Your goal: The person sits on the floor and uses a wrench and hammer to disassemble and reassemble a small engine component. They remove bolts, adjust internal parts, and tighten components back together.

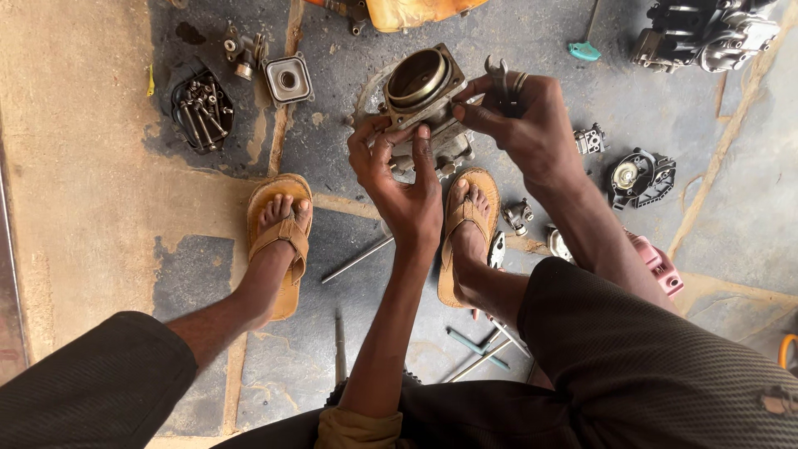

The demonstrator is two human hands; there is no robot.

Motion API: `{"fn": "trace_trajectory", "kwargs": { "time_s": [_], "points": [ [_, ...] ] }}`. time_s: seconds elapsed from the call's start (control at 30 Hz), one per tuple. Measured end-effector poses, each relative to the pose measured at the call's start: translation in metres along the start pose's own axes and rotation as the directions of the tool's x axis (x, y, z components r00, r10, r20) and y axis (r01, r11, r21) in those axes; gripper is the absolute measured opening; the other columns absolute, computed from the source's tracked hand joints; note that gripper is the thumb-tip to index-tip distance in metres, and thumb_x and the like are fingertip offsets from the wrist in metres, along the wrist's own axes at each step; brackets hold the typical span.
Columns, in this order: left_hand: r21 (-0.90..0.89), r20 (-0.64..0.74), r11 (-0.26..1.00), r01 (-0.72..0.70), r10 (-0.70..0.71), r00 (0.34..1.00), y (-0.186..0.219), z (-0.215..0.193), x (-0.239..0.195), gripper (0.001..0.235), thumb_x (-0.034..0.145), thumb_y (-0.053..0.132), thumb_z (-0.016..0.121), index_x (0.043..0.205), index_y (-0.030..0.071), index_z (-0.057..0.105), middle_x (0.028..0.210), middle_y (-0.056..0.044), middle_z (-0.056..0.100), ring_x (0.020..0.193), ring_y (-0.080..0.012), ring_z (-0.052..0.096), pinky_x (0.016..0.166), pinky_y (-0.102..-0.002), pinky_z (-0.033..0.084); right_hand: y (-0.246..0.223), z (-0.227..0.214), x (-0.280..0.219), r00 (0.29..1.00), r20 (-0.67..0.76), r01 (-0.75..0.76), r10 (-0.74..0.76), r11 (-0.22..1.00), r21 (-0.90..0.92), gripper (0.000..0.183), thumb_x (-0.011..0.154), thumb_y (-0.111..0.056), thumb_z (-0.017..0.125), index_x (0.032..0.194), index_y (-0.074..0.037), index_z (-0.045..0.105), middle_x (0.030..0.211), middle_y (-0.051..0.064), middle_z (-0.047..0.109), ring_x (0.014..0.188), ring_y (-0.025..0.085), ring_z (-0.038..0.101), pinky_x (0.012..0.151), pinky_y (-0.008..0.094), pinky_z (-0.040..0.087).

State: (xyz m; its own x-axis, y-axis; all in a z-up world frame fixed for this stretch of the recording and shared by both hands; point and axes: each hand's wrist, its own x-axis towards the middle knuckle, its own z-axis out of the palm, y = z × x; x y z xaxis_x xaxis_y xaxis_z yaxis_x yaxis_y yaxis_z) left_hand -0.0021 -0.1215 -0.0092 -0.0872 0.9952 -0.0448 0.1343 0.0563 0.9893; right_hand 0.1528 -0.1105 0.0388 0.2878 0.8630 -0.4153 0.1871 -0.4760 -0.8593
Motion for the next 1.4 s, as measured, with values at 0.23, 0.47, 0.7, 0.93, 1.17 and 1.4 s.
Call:
{"fn": "trace_trajectory", "kwargs": {
  "time_s": [0.23, 0.47, 0.7, 0.93, 1.17, 1.4],
  "points": [
    [-0.07, -0.01, 0.997, 0.026, -0.026, 1.0, -0.018, 0.001, -0.003, 0.015, 0.103, 0.022, 0.066, 0.107, 0.008, 0.07, 0.132, -0.01, 0.051, 0.127, -0.025, 0.053, 0.109, -0.043, 0.051, -0.001, 0.01, -0.007, 0.995, -0.103, 0.007, -0.003, 0.999, 0.045, 0.023, 0.084, -0.009, 0.085, 0.103, -0.002, 0.076, 0.06, -0.01, 0.054, 0.051, 0.001, 0.042, 0.046, 0.023, 0.027],
    [-0.054, -0.219, 0.986, -0.16, 0.145, 0.965, -0.02, 0.004, 0.048, 0.02, 0.108, 0.025, 0.056, 0.12, 0.012, 0.065, 0.129, -0.009, 0.055, 0.12, -0.0199, 0.057, 0.102, -0.04, 0.057, 0.004, 0.021, -0.011, 0.974, -0.21, 0.078, -0.083, 0.996, -0.032, 0.015, 0.088, -0.012, 0.084, 0.098, -0.004, 0.077, 0.059, -0.014, 0.039, 0.054, 0.001, 0.03, 0.048, 0.025, 0.023],
    [0.164, 0.525, 0.953, -0.254, 0.134, 0.841, 0.002, 0.043, 0.128, 0.034, 0.103, 0.034, 0.061, 0.097, 0.001, 0.067, 0.094, -0.011, 0.07, 0.084, -0.0239, 0.068, 0.076, -0.04, 0.053, 0.013, 0.03, -0.026, 0.962, -0.219, 0.113, -0.162, 0.97, -0.217, 0.039, 0.098, -0.015, 0.076, 0.128, 0.0, 0.057, 0.064, -0.003, 0.047, 0.058, 0.008, 0.038, 0.05, 0.029, 0.033],
    [0.212, 0.616, 0.963, -0.164, -0.001, 0.787, 0.005, 0.034, 0.13, 0.032, 0.097, 0.028, 0.062, 0.086, -0.002, 0.064, 0.088, -0.013, 0.068, 0.072, -0.0221, 0.07, 0.068, -0.039, 0.053, -0.004, -0.028, -0.061, 0.971, 0.18, 0.127, -0.158, 0.977, 0.172, 0.041, 0.103, -0.007, 0.053, 0.141, 0.008, 0.051, 0.109, 0.011, 0.071, 0.093, 0.015, 0.072, 0.08, 0.031, 0.061],
    [0.219, 0.628, 0.957, -0.188, 0.009, 0.778, 0.005, 0.032, 0.129, 0.028, 0.098, 0.025, 0.06, 0.087, 0.0, 0.063, 0.089, -0.013, 0.066, 0.072, -0.0205, 0.068, 0.066, -0.039, 0.053, -0.042, -0.032, -0.041, 0.977, 0.084, -0.191, 0.196, 0.979, -0.065, 0.023, 0.096, -0.01, 0.063, 0.113, 0.003, 0.073, 0.075, 0.008, 0.075, 0.049, 0.012, 0.065, 0.039, 0.029, 0.051],
    [0.24, 0.639, 0.952, -0.189, -0.009, 0.769, 0.005, 0.032, 0.129, 0.029, 0.098, 0.027, 0.06, 0.085, 0.001, 0.062, 0.091, -0.011, 0.064, 0.075, -0.0201, 0.068, 0.068, -0.039, 0.054, -0.052, -0.038, -0.006, 0.941, 0.108, -0.309, 0.321, 0.944, -0.116, 0.017, 0.091, -0.012, 0.075, 0.102, -0.001, 0.081, 0.06, 0.008, 0.066, 0.036, 0.005, 0.04, 0.031, 0.025, 0.025]
  ]
}}
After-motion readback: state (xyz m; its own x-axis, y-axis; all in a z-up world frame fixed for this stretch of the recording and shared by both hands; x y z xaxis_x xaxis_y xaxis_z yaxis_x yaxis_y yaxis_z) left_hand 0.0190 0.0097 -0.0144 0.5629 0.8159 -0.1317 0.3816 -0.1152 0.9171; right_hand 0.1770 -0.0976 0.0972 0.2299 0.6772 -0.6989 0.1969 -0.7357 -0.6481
